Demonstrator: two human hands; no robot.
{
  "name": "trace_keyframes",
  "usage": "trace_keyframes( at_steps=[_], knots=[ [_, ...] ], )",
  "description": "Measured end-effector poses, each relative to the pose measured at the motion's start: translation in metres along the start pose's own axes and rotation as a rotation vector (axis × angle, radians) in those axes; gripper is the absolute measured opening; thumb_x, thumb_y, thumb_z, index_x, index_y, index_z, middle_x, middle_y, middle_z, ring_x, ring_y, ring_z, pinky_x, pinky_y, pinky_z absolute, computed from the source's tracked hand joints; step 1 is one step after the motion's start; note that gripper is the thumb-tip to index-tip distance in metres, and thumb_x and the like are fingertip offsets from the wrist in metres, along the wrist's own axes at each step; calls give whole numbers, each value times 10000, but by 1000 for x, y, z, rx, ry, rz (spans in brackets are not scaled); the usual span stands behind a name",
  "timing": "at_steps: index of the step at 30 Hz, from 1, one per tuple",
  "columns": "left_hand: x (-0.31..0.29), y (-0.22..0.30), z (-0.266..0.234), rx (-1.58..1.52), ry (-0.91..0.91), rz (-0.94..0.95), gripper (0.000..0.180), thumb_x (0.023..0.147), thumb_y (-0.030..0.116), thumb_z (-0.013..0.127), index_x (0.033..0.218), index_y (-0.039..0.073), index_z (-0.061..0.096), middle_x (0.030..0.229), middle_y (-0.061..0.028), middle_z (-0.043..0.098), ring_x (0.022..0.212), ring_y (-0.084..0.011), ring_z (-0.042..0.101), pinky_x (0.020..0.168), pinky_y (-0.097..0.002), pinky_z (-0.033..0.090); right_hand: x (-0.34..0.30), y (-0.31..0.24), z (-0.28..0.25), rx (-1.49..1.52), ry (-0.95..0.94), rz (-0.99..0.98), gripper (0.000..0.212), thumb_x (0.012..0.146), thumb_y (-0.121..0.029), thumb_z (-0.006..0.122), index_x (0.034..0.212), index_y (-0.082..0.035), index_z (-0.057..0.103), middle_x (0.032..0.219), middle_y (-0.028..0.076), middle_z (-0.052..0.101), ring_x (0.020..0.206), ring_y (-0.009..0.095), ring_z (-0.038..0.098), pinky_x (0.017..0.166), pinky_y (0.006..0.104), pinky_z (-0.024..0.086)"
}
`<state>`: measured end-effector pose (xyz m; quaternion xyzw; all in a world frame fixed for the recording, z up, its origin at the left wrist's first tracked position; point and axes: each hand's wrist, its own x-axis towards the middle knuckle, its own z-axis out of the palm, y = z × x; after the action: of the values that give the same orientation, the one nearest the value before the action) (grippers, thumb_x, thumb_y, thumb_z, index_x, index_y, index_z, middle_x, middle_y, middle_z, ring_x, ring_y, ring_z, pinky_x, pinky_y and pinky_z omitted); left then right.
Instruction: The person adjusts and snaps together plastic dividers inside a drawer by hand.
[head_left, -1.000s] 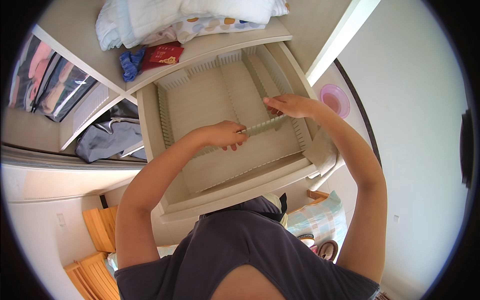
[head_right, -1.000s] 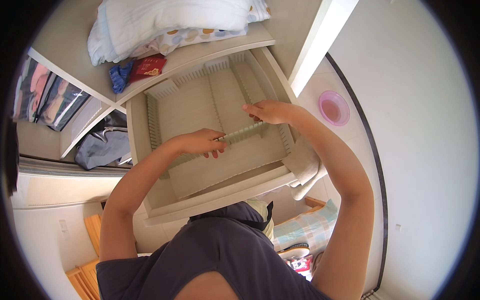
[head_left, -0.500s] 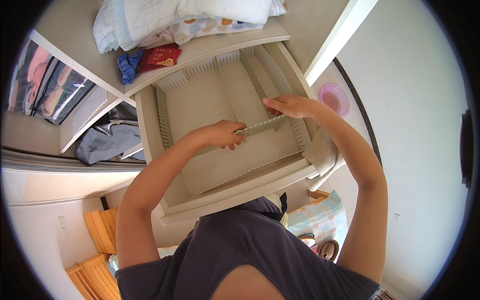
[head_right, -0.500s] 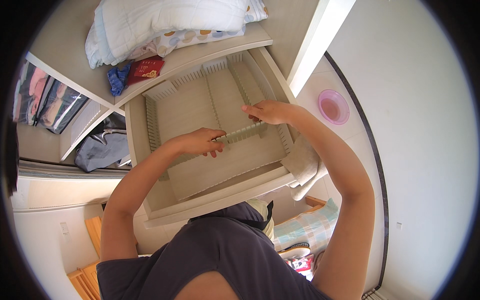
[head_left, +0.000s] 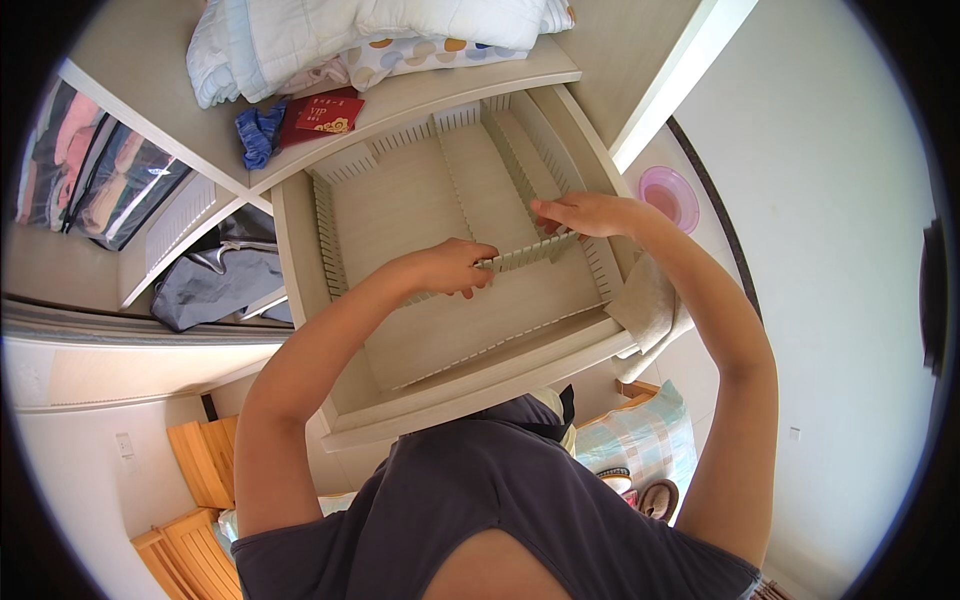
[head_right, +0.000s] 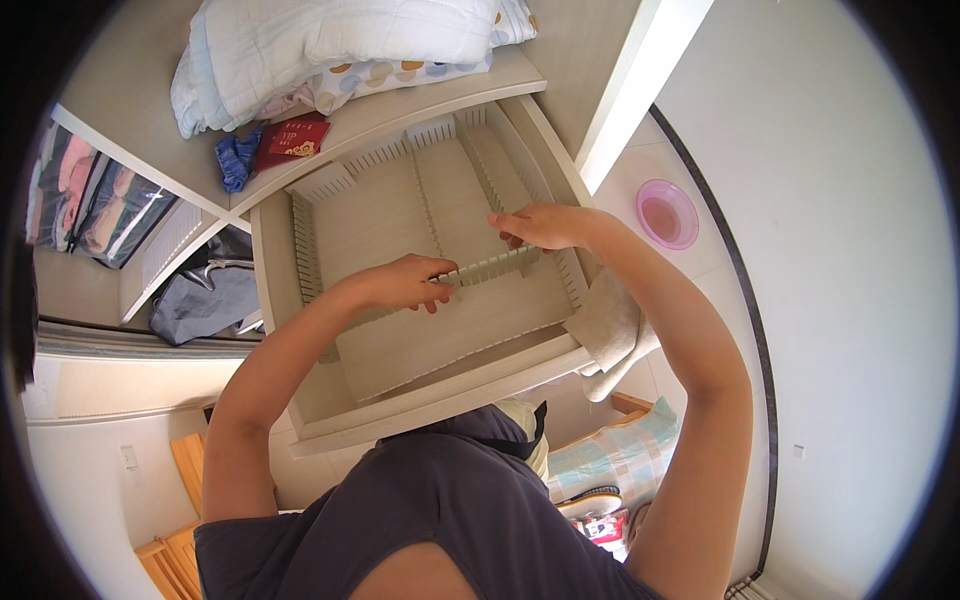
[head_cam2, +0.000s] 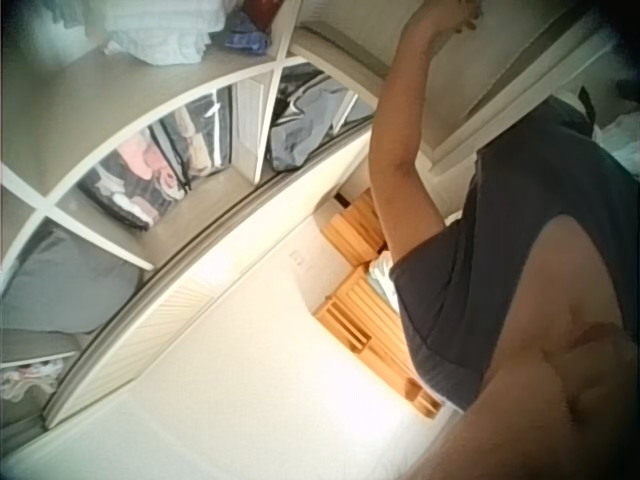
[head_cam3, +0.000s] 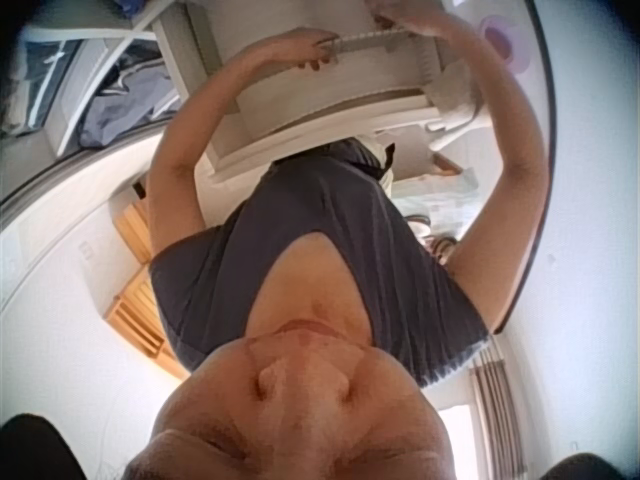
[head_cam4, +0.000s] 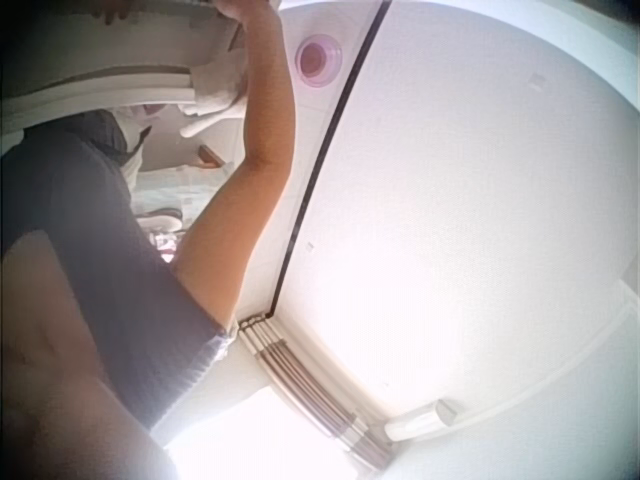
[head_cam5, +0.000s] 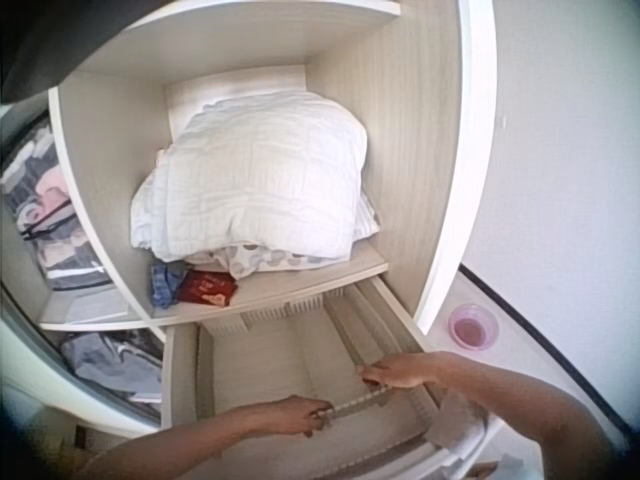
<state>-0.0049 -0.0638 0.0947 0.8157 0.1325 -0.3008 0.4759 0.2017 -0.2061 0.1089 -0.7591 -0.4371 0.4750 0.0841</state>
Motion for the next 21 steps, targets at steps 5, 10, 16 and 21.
trace_keyframes(
  at_steps=[5, 10, 16, 21],
  knots=[
    [3, -5, 0, 1, -5, -19, 406, 903, 261, 483, 1256, 60, 481, 1037, -115, 619, 868, -193, 652, 708, -339, 526, -4, -6, -1, -14, -46, 45, 825, 817, -745, 367, 1177, -35, 585, 1162, 86, 592, 905, 225, 554, 846, 352, 431],
    [3, -5, 0, -10, 1, -27, 415, 904, 257, 487, 1266, 55, 472, 1034, -114, 619, 867, -189, 654, 702, -338, 527, -9, 0, -5, -224, -114, -145, 562, 781, -339, 600, 1245, -26, 550, 1286, 140, 543, 1178, 277, 508, 954, 347, 413],
    [2, -7, 2, -22, 13, -17, 435, 904, 259, 489, 1283, 47, 462, 1043, -119, 621, 860, -189, 657, 697, -336, 529, 2, 12, -3, -245, -101, -243, 496, 720, 59, 475, 1200, -5, 580, 1138, 161, 621, 1080, 285, 571, 914, 341, 433],
    [2, -8, 1, -17, 16, -18, 440, 903, 260, 492, 1288, 47, 464, 1034, -119, 629, 852, -190, 658, 692, -335, 533, 1, 10, 0, -291, -70, -238, 501, 695, 106, 450, 1144, -40, 617, 1097, 176, 628, 1067, 326, 571, 886, 372, 445]
  ],
)
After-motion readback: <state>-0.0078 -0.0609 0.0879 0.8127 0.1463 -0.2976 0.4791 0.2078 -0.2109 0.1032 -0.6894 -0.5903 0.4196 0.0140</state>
